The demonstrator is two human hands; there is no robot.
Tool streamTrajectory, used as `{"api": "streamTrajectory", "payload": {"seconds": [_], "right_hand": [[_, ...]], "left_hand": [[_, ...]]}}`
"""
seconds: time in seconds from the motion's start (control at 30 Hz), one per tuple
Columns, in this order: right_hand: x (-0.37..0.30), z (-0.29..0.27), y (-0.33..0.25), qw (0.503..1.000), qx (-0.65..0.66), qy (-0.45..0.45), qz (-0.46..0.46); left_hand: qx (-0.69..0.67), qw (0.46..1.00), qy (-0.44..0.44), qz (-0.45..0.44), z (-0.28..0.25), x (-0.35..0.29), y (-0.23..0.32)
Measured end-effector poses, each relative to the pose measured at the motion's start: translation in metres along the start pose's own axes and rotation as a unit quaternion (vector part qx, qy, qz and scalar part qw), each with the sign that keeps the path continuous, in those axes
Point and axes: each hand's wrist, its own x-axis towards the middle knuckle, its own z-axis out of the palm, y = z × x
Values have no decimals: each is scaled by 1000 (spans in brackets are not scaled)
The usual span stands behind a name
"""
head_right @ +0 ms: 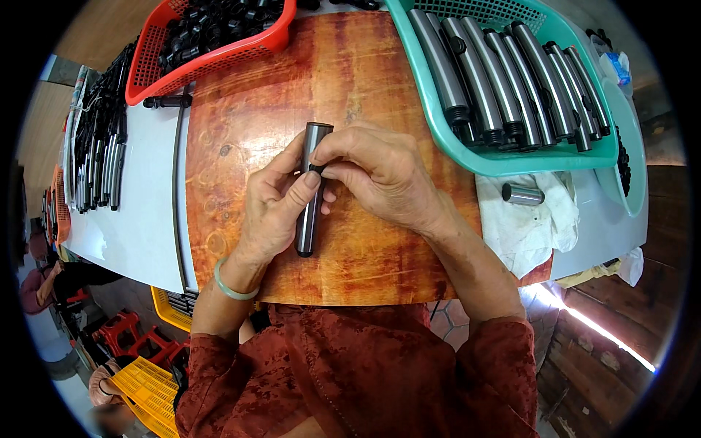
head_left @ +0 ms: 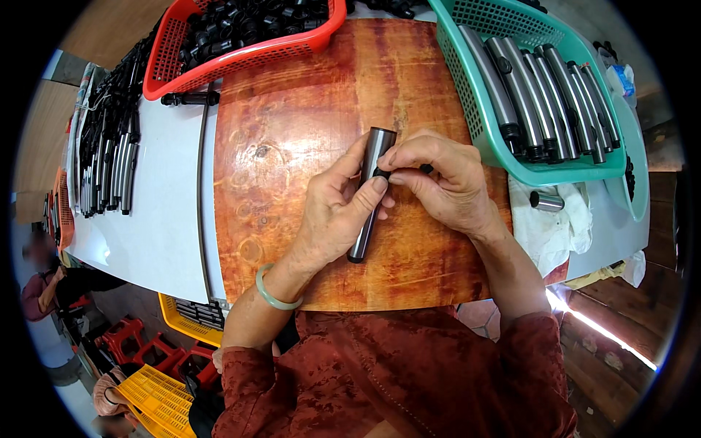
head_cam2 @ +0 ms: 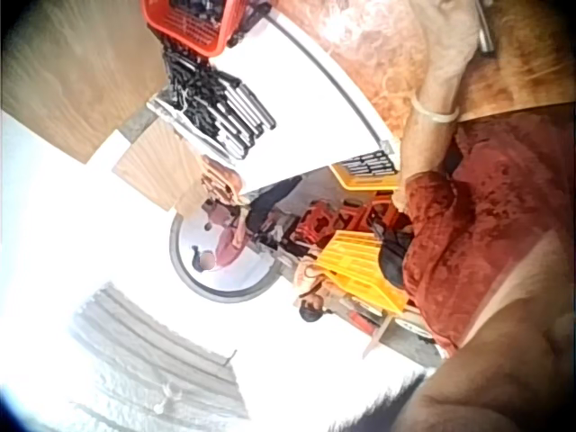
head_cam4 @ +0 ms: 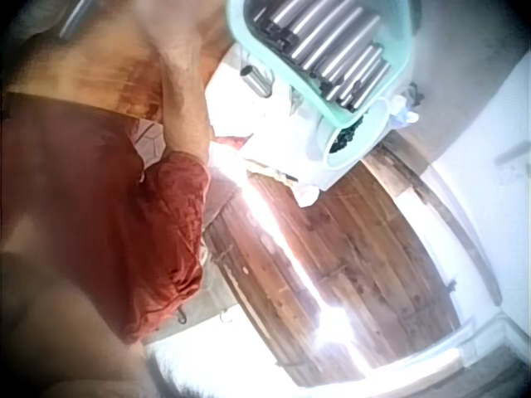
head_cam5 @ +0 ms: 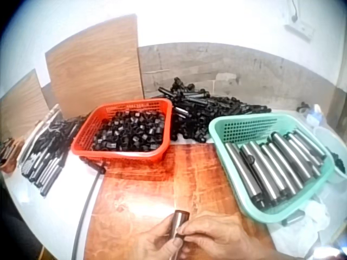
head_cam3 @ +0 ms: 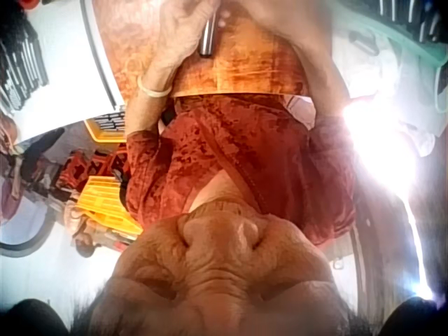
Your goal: The person assembles cylindrical metal parts by attaching small black caps to each end. They pick up a metal cylinder, attach a cap to one end, then attach a cap to the other end, and place the finished item into a green basket. The process is repeated for multiple units.
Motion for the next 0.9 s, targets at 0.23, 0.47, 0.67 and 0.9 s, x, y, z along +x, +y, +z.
{"api": "streamTrajectory", "payload": {"seconds": [0.23,0.47,0.67,0.9], "right_hand": [[0,-1,-2,1000,-6,-5,3],[-3,5,-7,993,78,19,90],[-1,6,-19,991,73,30,109],[-2,7,-14,958,194,84,192]], "left_hand": [[34,999,1,12,5,-1,-1],[81,995,24,44,7,-4,-1],[70,995,9,70,3,-3,-7],[42,996,27,76,5,-5,-8]]}}
